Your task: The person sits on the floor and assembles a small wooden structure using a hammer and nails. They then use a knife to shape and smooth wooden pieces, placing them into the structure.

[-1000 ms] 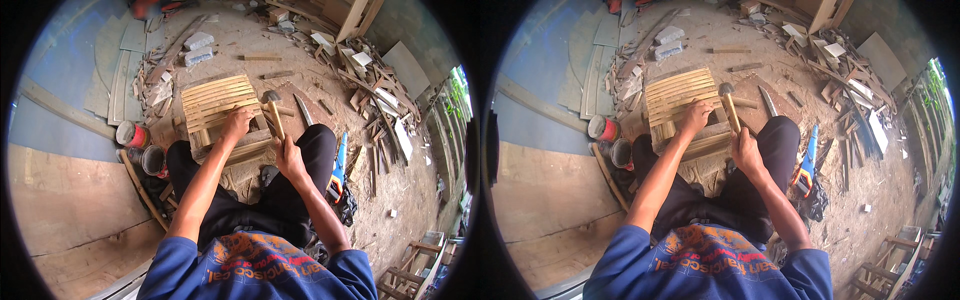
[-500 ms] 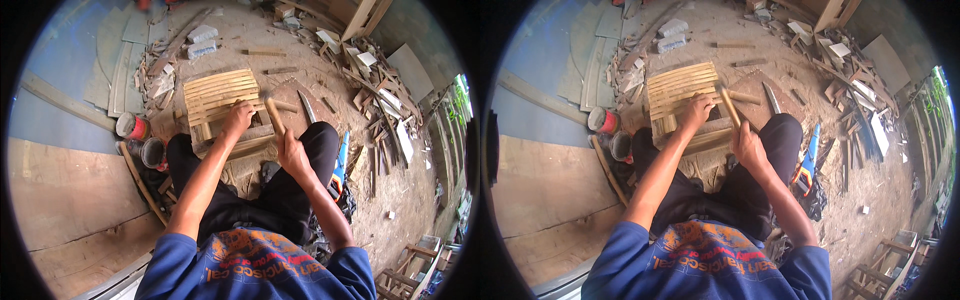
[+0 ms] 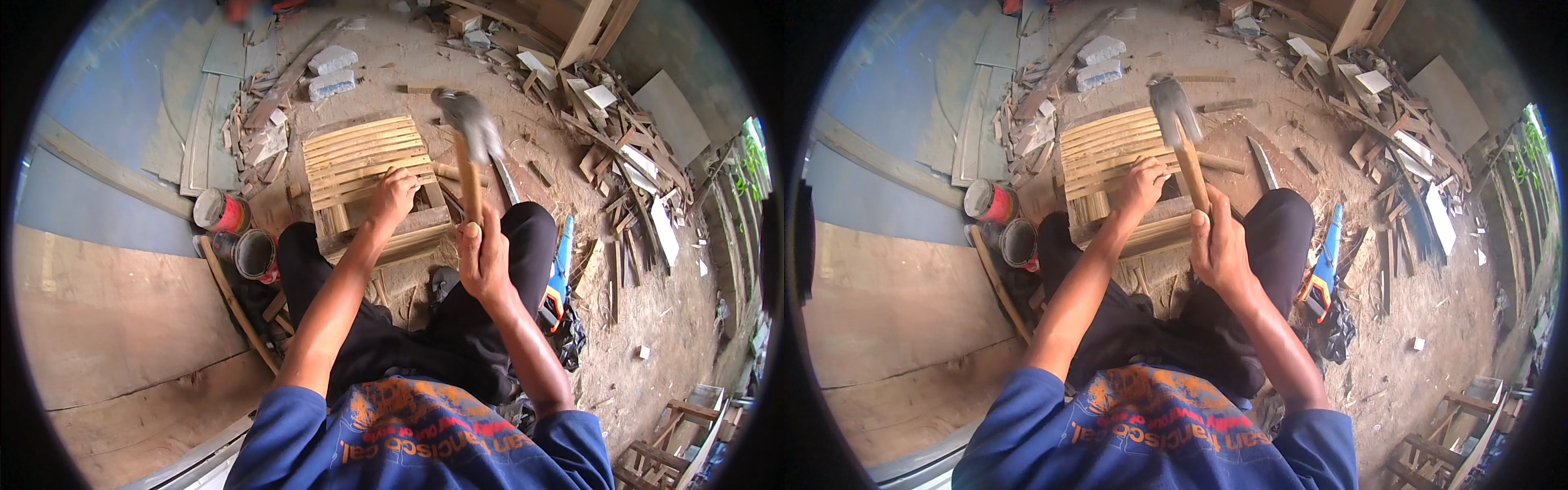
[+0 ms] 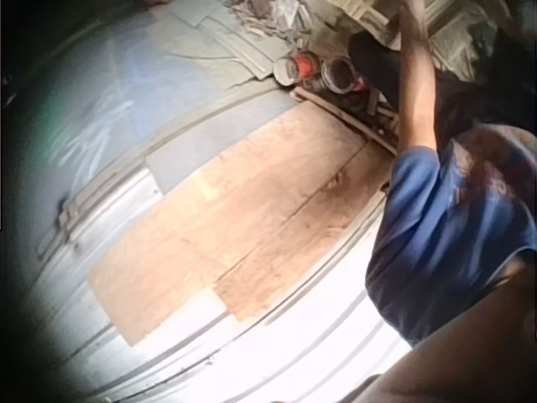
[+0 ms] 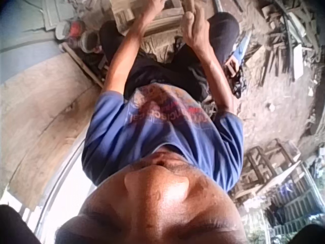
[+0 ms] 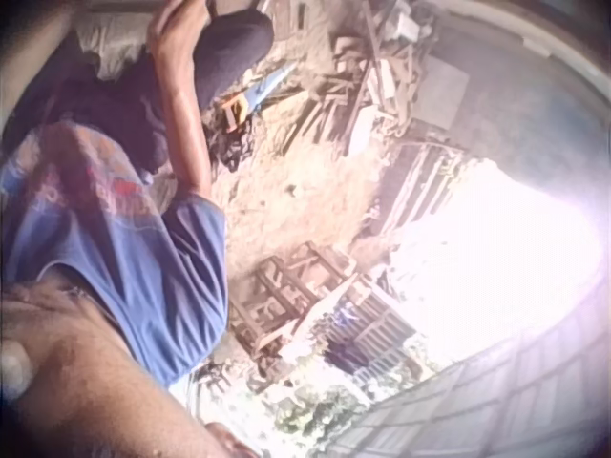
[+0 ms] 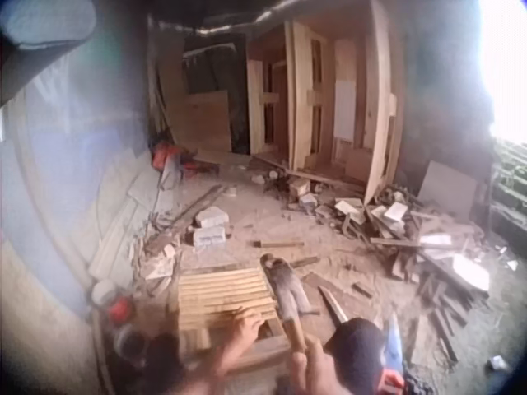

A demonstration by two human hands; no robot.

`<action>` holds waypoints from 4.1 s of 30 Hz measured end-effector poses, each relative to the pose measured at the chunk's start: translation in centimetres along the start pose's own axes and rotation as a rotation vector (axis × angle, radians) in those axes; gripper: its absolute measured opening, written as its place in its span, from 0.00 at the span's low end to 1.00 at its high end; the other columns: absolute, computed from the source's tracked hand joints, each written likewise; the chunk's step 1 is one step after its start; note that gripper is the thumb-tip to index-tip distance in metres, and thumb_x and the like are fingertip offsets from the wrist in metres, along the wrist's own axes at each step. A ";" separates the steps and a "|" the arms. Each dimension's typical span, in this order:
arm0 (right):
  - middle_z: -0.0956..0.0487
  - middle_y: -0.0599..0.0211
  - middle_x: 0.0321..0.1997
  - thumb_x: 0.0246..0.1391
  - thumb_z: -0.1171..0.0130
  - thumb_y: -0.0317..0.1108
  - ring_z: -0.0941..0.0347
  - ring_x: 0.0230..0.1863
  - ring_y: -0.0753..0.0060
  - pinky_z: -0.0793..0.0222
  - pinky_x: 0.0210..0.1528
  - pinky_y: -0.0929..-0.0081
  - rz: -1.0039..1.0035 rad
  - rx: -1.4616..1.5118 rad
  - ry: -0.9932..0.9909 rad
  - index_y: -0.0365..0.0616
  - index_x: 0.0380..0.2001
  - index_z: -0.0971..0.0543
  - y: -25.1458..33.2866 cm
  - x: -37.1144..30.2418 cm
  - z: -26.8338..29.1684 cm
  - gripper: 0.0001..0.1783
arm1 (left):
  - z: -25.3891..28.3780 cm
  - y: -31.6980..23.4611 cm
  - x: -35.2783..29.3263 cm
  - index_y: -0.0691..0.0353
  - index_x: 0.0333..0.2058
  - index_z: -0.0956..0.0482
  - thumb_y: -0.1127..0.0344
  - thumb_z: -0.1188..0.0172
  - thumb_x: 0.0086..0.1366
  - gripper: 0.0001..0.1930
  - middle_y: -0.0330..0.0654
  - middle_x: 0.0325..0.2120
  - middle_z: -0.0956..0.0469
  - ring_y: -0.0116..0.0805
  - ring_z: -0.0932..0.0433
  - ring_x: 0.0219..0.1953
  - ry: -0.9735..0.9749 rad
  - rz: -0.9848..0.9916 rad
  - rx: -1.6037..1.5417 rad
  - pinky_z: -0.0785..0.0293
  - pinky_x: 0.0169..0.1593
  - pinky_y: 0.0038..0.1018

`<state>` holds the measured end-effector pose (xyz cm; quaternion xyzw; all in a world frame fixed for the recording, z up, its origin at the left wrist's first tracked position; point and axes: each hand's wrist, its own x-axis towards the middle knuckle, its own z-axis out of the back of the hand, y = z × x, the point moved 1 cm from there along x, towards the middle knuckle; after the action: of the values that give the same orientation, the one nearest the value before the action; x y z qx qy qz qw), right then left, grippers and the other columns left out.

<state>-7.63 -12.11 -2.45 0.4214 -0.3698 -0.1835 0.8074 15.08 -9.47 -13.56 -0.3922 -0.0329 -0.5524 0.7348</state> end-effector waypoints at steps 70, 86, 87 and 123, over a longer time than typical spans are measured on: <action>0.26 0.37 0.22 0.72 0.58 0.47 0.27 0.28 0.28 0.34 0.31 0.45 -0.512 -0.167 0.106 0.32 0.26 0.28 -7.2 -1.8 -2.7 0.28 | -0.1 -0.8 -0.1 0.61 0.29 0.18 0.67 0.36 0.59 0.05 0.39 0.35 0.24 0.43 0.27 0.44 -0.054 0.007 0.277 0.33 0.52 0.42; 0.24 0.34 0.26 0.72 0.64 0.56 0.24 0.33 0.29 0.32 0.35 0.48 -0.668 -0.193 0.205 0.28 0.28 0.24 -9.9 -2.0 -1.0 0.38 | -0.7 -1.8 0.3 0.62 0.29 0.17 0.66 0.35 0.59 0.06 0.42 0.34 0.21 0.44 0.23 0.44 -0.044 0.039 0.214 0.31 0.51 0.41; 0.31 0.60 0.15 0.72 0.59 0.54 0.31 0.18 0.62 0.33 0.24 0.62 -0.517 -0.221 0.182 0.37 0.25 0.29 -10.1 -1.0 -1.0 0.31 | -0.8 -0.2 -0.1 0.61 0.29 0.17 0.65 0.36 0.60 0.06 0.43 0.33 0.21 0.43 0.23 0.43 -0.092 0.043 0.203 0.32 0.51 0.41; 0.21 0.35 0.30 0.61 0.40 0.43 0.22 0.36 0.32 0.29 0.36 0.49 -1.118 -0.428 -0.635 0.33 0.40 0.27 -16.1 -36.2 8.6 0.21 | -9.8 -33.2 -7.9 0.63 0.35 0.17 0.73 0.33 0.60 0.05 0.43 0.34 0.18 0.33 0.19 0.37 0.521 -0.230 -0.998 0.26 0.39 0.27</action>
<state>-37.69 -4.09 -28.41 0.3060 -0.2710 -0.7575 0.5091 -19.56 -12.02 -6.21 -0.5362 0.3714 -0.6560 0.3798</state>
